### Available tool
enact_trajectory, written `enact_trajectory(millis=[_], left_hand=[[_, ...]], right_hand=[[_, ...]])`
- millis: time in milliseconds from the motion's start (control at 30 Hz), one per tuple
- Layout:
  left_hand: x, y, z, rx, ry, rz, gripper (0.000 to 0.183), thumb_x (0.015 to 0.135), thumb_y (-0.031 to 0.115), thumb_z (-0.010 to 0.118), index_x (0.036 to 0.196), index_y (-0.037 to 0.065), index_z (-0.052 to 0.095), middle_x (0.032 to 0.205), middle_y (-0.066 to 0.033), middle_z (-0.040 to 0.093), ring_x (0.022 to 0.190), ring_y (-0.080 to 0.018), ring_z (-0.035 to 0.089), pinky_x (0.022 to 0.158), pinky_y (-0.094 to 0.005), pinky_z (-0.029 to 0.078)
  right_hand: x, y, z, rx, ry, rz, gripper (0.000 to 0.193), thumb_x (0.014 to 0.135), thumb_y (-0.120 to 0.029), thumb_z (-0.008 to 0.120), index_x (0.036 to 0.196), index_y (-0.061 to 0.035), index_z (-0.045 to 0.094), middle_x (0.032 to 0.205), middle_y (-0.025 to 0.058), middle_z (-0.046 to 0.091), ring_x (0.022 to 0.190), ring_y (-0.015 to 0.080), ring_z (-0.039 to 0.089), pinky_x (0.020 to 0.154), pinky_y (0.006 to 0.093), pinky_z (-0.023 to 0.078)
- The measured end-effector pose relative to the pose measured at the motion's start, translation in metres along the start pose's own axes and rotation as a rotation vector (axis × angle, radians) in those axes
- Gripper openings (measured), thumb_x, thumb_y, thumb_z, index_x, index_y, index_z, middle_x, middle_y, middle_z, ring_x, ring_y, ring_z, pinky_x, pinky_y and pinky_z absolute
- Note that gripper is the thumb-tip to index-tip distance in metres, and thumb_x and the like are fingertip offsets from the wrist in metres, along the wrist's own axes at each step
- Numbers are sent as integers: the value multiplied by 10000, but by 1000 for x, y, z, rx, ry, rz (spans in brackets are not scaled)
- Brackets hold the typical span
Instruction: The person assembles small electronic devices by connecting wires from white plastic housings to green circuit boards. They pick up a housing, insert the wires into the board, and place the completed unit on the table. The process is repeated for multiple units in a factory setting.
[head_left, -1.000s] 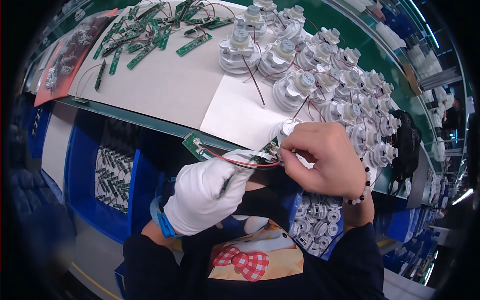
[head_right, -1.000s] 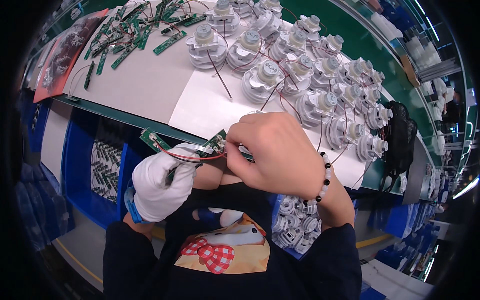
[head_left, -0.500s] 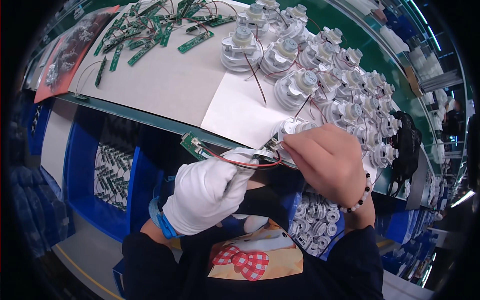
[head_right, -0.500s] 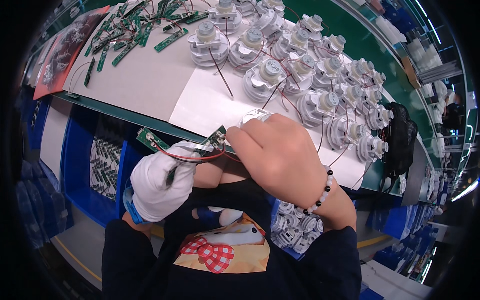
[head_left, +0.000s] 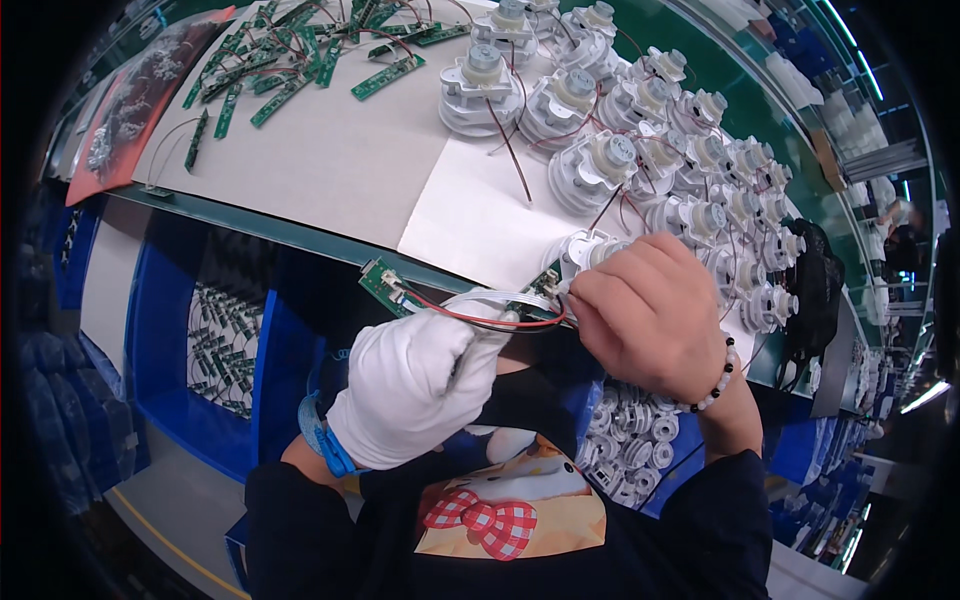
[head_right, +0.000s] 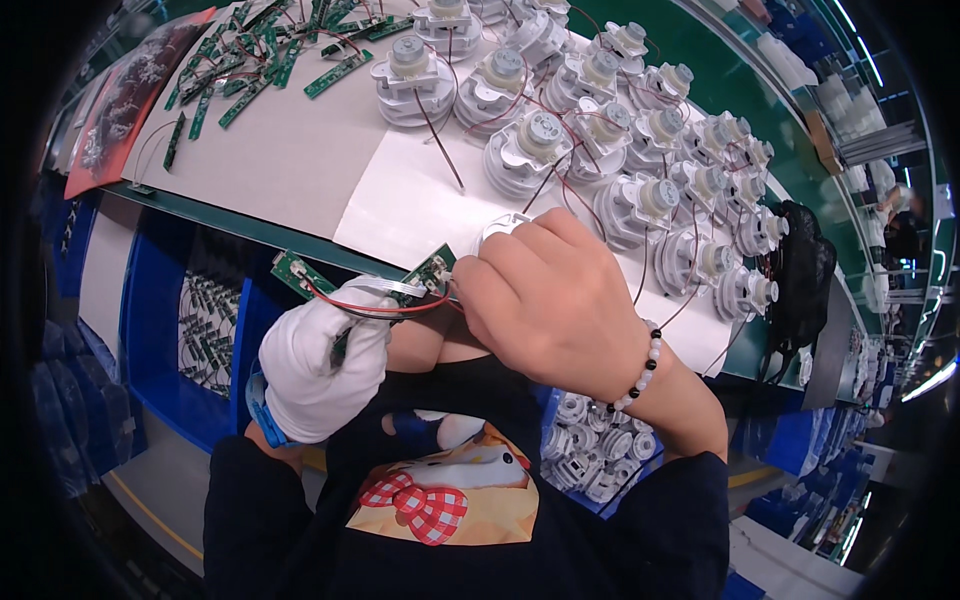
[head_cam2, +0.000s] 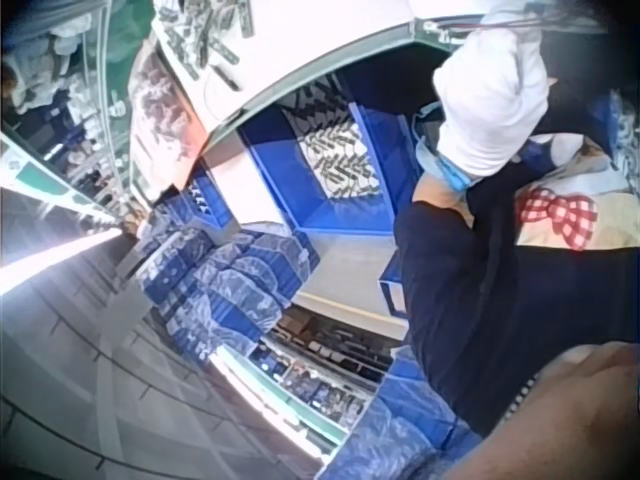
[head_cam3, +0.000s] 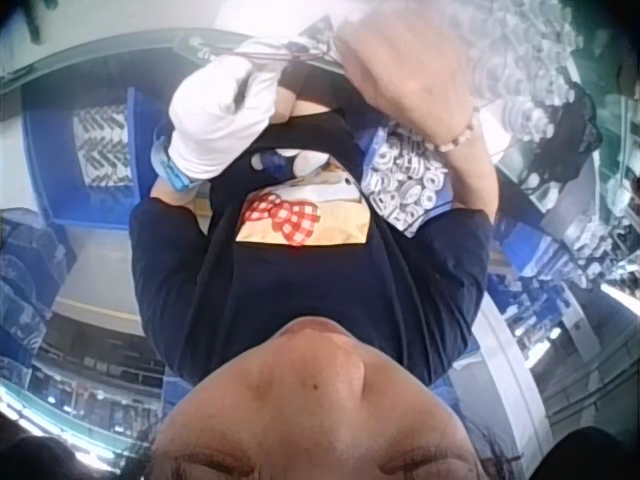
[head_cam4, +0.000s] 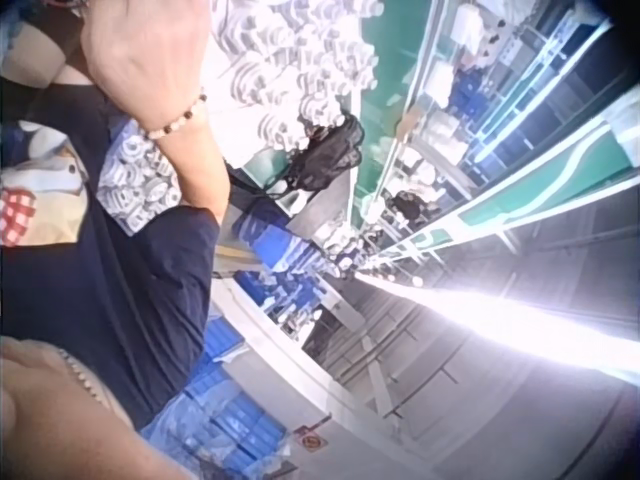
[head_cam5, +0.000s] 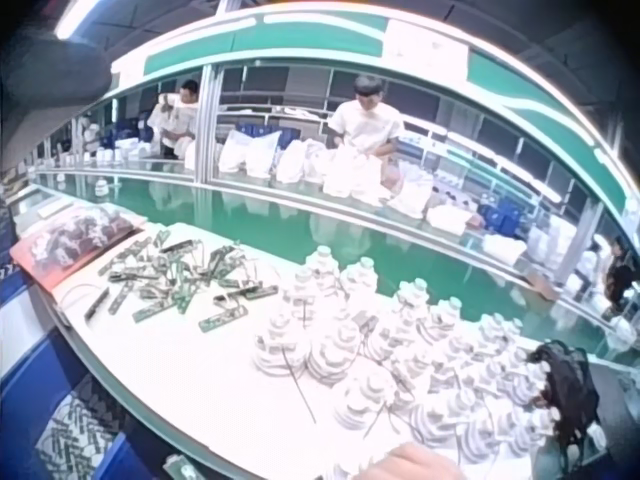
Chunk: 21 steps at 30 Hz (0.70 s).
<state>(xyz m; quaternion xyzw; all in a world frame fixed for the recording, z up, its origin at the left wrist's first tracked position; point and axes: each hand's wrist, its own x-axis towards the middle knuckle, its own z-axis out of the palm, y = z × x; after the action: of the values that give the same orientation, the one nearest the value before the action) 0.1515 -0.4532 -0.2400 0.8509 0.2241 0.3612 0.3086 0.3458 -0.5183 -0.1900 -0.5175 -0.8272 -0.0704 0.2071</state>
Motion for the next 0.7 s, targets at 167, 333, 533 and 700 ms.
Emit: enact_trajectory(millis=[167,333,533,700], left_hand=[[-1,1,-1,64,18,55,129,724,53,659,837,64,598,669,-72,587,509,-237,563,439,-302,436],[0,5,-1,103,50,103,155,718,65,672,852,71,592,700,-66,598,507,-224,561,426,-301,422],[-3,3,-2,132,50,136,225,717,88,682,916,72,578,756,-63,612,527,-222,571,436,-299,421],[-6,2,-4,101,-9,113,256,725,113,673,958,76,572,823,-87,624,581,-237,593,472,-313,442]], right_hand=[[3,0,3,131,3,83,196,591,35,658,741,-40,555,644,54,507,571,226,500,541,325,387],[3,-6,2,52,-48,136,186,595,46,639,714,-48,531,632,56,496,565,232,482,555,324,378],[4,-7,4,141,-28,188,157,628,35,626,711,-53,528,622,52,495,564,238,483,560,323,372],[3,-7,5,205,-44,208,95,684,-43,621,699,-47,527,604,61,496,518,238,485,545,325,354]])
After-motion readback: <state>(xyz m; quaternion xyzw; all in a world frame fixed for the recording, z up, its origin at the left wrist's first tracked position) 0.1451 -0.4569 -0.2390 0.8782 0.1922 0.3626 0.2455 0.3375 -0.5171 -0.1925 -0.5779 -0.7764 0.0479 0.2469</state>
